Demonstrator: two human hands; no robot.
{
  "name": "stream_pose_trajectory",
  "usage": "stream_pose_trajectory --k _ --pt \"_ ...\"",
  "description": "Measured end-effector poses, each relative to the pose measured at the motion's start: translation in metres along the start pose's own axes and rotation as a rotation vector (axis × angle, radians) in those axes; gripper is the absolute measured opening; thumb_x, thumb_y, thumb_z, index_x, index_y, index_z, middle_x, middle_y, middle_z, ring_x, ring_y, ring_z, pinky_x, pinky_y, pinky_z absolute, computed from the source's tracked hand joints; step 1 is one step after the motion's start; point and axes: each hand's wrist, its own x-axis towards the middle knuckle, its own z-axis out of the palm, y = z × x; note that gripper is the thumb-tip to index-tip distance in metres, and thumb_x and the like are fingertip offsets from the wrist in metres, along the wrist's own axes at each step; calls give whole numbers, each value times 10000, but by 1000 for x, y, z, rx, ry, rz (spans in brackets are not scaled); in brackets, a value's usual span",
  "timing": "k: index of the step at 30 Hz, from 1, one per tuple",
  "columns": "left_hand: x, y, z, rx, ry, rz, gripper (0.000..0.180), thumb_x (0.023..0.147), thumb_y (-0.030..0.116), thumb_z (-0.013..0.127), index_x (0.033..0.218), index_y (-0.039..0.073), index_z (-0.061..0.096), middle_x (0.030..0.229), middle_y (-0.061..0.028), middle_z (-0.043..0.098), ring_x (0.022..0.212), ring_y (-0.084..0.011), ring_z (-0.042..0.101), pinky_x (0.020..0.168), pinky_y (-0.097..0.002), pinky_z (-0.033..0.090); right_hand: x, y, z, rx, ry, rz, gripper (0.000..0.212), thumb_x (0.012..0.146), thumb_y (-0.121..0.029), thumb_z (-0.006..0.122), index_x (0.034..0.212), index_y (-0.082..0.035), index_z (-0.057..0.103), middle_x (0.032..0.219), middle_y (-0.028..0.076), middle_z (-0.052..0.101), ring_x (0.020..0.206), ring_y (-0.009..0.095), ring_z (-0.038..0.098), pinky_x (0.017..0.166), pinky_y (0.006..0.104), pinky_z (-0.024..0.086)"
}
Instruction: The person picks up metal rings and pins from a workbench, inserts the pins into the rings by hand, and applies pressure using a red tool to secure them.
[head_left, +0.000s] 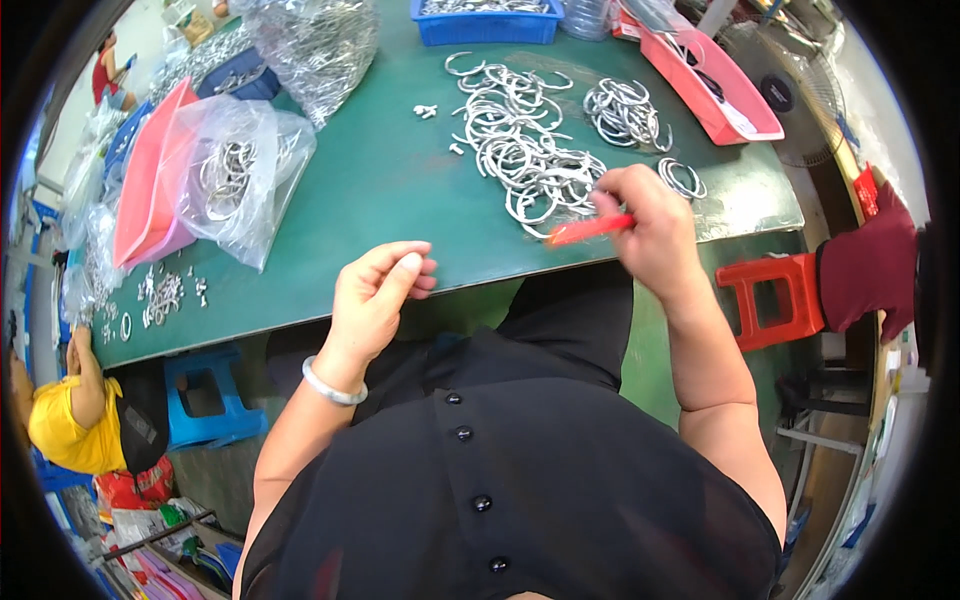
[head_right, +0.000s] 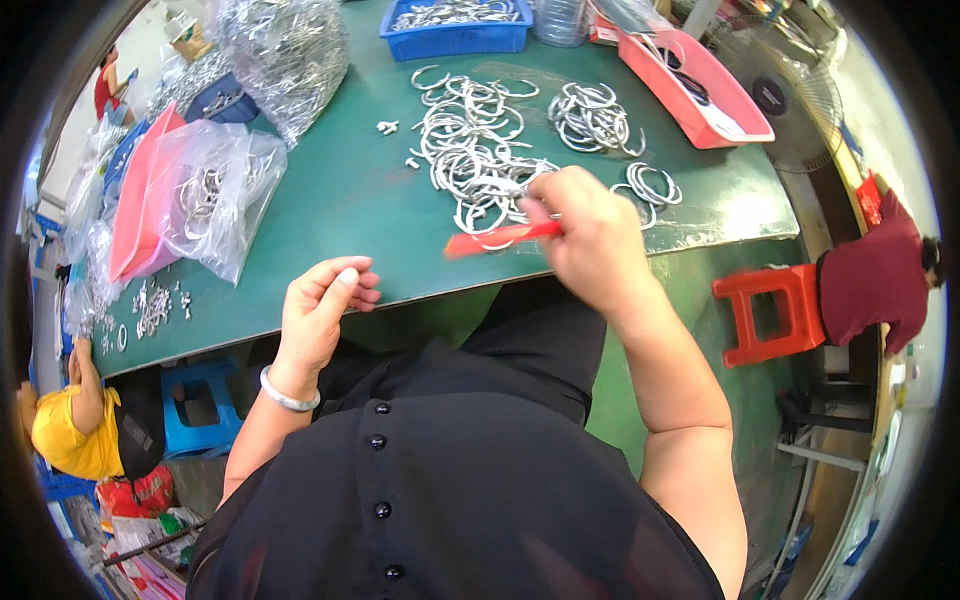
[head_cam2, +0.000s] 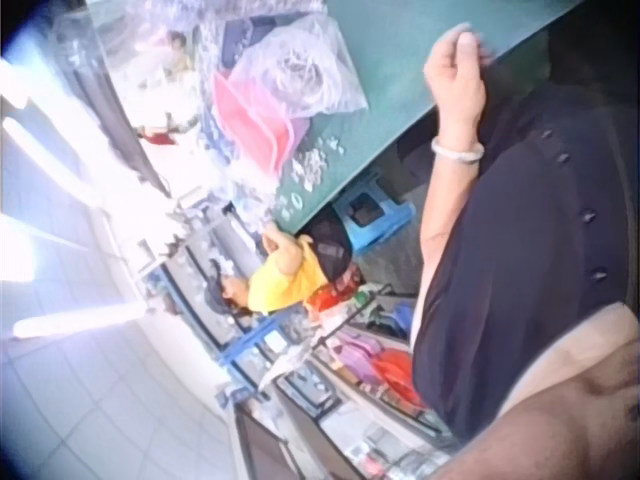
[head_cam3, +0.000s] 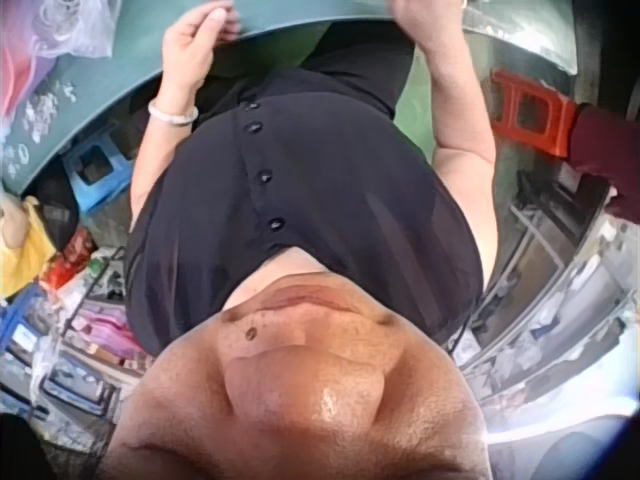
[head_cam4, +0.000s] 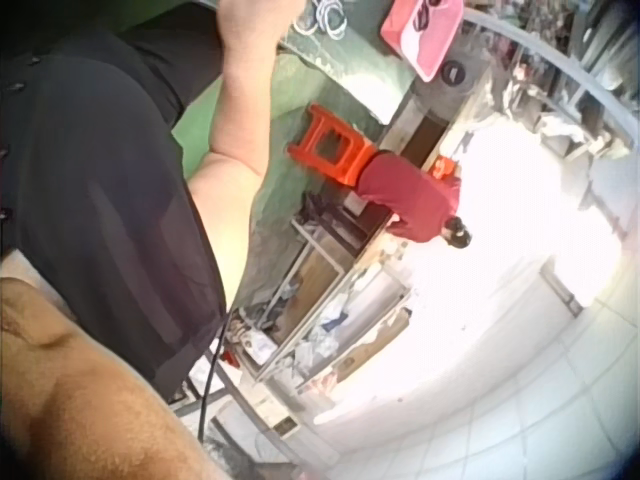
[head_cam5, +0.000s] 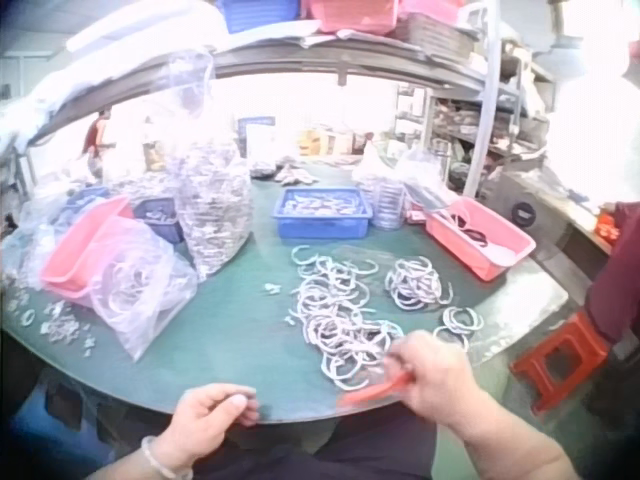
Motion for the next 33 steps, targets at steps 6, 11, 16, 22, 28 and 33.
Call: stream_pose_trajectory --k 6,11,16,22,28,33 --pt "-2 28 12 -280 -98 -212 301 895 259 465 982 -13 558 780 -66 610 632 -126 598 557 -219 477 3 -40 35 -157 22 -593 214 621 -113 552 821 -36 559 774 58 523 544 150 509 443 270 376" --pt "-5 26 4 -322 -35 -193 237 880 220 499 932 3 577 738 -54 610 610 -115 600 538 -207 477 -2 -45 56 -96 85 -619 238 631 -129 576 854 -49 574 833 65 529 552 145 504 441 261 369" --pt "-6 20 -11 -363 19 -173 202 872 193 508 905 9 586 734 -51 609 595 -111 591 521 -205 470 -3 -54 58 365 -46 14 276 727 25 593 991 -9 519 826 105 546 636 210 558 527 263 445" --pt "-4 18 -14 -343 18 -185 196 867 196 514 889 19 594 703 -31 595 563 -96 566 504 -195 452 9 -52 62 1176 -349 684 200 856 -136 513 956 34 544 709 43 566 441 31 386 396 174 311" --pt "-4 21 -13 -275 24 -181 197 862 208 524 881 29 602 681 -17 581 541 -84 543 498 -190 442 13 -54 64 1236 -419 739 153 844 -133 539 867 15 569 680 47 573 434 30 386 388 172 303" --pt "-4 21 -14 -285 45 -176 196 862 205 523 876 26 600 663 -11 567 517 -77 519 481 -186 424 12 -51 67 1316 -459 835 124 824 -114 565 809 9 569 658 53 575 412 33 388 384 173 303"
